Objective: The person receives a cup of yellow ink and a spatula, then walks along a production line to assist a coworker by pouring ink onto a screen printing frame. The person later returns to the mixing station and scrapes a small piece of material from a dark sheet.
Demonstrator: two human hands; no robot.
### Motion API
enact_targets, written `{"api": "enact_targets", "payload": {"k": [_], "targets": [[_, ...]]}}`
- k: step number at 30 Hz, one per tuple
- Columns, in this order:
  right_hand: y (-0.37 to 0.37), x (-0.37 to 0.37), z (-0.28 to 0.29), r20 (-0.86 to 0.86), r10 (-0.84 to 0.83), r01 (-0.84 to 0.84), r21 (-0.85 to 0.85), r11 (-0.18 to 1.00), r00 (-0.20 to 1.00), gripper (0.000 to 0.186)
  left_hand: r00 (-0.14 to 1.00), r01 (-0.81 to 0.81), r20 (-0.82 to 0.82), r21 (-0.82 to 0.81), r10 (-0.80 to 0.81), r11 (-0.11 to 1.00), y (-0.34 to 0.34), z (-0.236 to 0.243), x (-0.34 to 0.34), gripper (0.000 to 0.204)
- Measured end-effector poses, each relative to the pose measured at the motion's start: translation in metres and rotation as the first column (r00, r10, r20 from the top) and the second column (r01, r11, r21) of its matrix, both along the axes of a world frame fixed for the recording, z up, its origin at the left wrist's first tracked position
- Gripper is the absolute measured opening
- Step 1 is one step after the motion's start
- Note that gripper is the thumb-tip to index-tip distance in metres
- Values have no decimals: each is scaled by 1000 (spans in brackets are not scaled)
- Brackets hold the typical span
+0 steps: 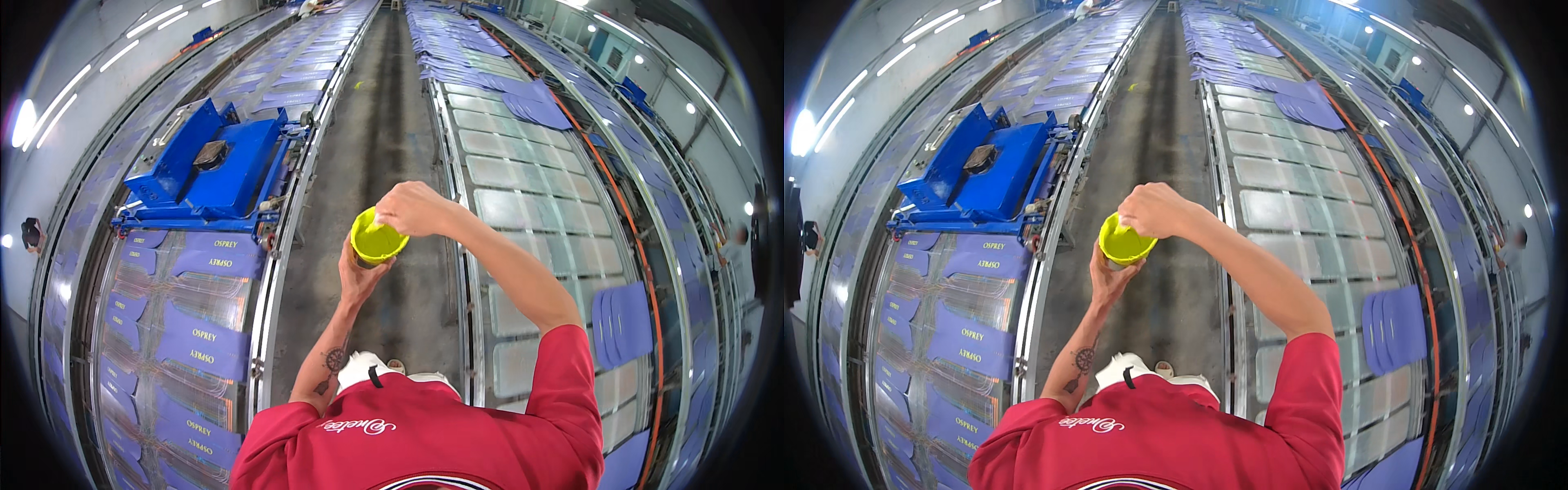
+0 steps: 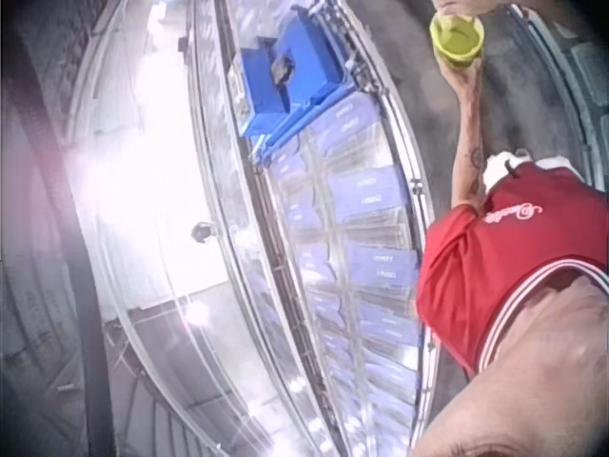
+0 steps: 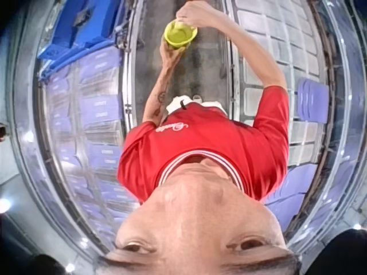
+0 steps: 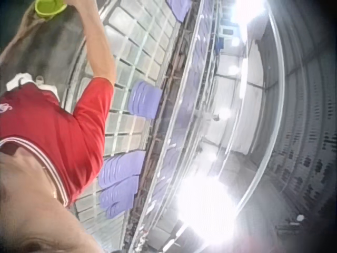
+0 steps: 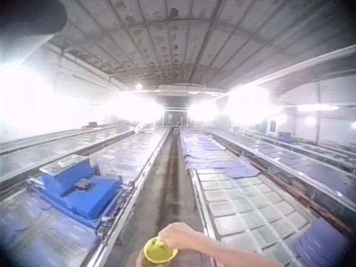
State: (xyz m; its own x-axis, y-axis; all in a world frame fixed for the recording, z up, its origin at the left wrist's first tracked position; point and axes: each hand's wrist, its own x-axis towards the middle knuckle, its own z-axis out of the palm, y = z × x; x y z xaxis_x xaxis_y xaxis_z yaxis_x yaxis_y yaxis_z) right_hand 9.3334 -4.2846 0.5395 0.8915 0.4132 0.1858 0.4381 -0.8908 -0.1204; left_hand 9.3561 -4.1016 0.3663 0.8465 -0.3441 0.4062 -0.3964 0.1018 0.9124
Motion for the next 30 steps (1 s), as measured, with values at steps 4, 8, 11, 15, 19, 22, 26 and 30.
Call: {"api": "enact_targets", "payload": {"k": [4,8,11,15,19,22,26,30], "targets": [[-99,105,6,-59,-128,117,-154,981,990,20,999,-36,34,4,36,999,-84,-12,116,90],[-177,248,-21,32,-42,45,-101,994,999,18,999,-28,45,-6,28,1000,-177,-23,246,92],[-245,338,-21,-51,-45,36,-158,987,998,18,999,-40,26,-21,41,999,-243,-36,354,92],[-331,471,-6,-14,-114,109,-178,978,993,21,999,5,53,-18,-4,1000,-332,-24,473,93],[-412,578,2,-95,-113,115,18,993,989,22,995,86,-29,-123,-90,989,-415,-13,597,92],[-481,669,5,-85,-173,166,-86,982,981,20,995,87,-33,-129,-92,988,-474,-22,686,91],[-566,809,-33,24,-47,48,-49,998,999,13,993,82,-70,-201,-98,976,-564,-35,814,89],[-663,928,-31,21,-100,101,-62,993,995,14,1000,20,-9,-72,-21,997,-646,-46,942,89]]}}
